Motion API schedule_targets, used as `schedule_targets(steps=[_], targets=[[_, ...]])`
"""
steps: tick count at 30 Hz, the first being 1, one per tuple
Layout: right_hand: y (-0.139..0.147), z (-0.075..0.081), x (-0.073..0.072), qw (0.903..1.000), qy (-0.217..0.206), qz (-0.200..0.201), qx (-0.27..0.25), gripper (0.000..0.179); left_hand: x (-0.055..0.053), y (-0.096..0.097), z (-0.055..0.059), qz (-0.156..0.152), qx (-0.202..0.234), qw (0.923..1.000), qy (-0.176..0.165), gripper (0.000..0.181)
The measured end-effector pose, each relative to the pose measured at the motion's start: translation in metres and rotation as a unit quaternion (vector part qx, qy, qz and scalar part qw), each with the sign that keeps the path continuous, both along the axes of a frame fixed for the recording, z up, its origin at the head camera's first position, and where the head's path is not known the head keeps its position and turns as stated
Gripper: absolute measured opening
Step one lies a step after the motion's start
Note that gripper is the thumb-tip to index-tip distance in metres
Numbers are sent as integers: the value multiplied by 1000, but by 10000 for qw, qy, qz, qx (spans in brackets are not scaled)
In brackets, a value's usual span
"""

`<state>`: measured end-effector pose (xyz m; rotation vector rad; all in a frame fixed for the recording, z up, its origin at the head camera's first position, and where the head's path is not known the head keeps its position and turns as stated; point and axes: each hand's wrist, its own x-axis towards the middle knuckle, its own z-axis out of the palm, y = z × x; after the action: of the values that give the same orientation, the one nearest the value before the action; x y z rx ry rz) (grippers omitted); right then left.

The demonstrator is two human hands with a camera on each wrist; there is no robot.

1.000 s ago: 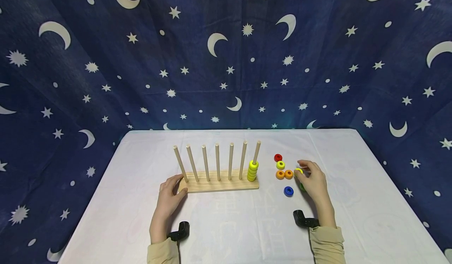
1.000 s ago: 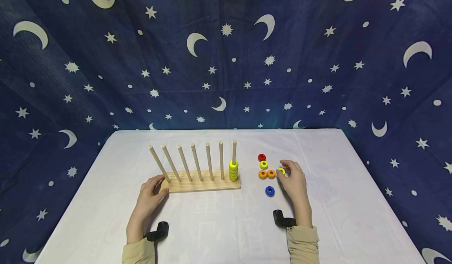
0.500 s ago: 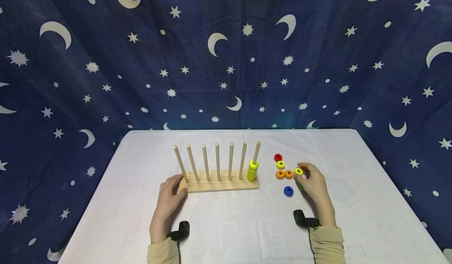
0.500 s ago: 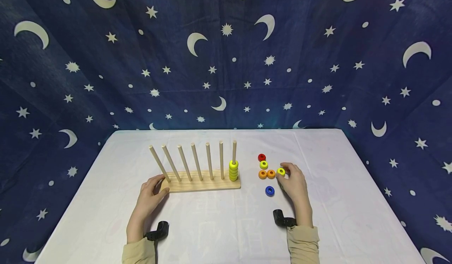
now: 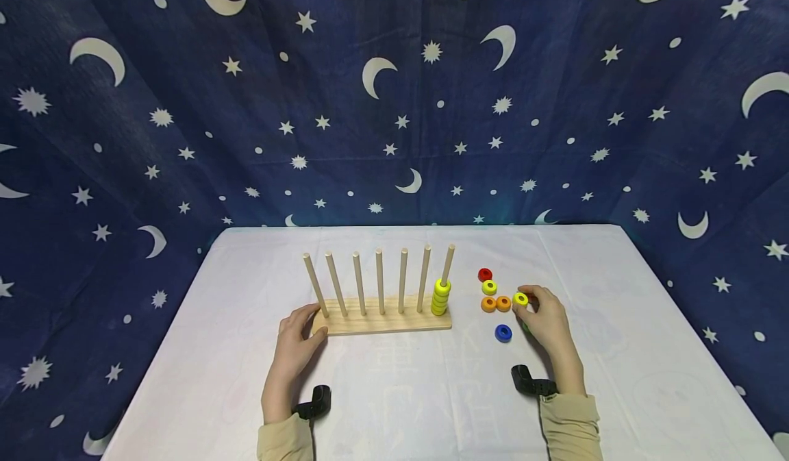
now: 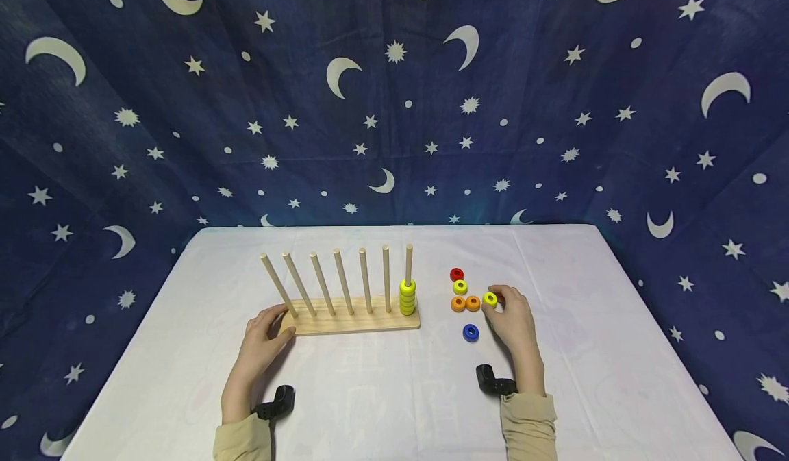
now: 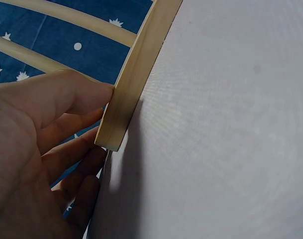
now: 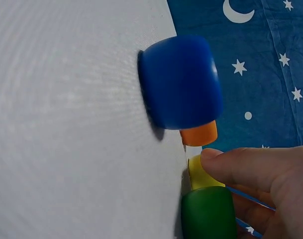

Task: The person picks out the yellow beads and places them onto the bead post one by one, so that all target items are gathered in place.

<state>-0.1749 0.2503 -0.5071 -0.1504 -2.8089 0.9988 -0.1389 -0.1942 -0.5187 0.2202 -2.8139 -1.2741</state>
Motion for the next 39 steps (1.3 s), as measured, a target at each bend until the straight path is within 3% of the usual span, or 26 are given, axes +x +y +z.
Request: schedule_targets(steps=[19, 39], targets=[[0, -3, -1, 9998, 36, -81, 195, 35, 0, -1, 0, -47, -21, 10000, 46, 53], [-4, 11, 2, 9995, 116, -246, 174, 38, 0, -1, -1, -29, -13, 10000, 31, 52]])
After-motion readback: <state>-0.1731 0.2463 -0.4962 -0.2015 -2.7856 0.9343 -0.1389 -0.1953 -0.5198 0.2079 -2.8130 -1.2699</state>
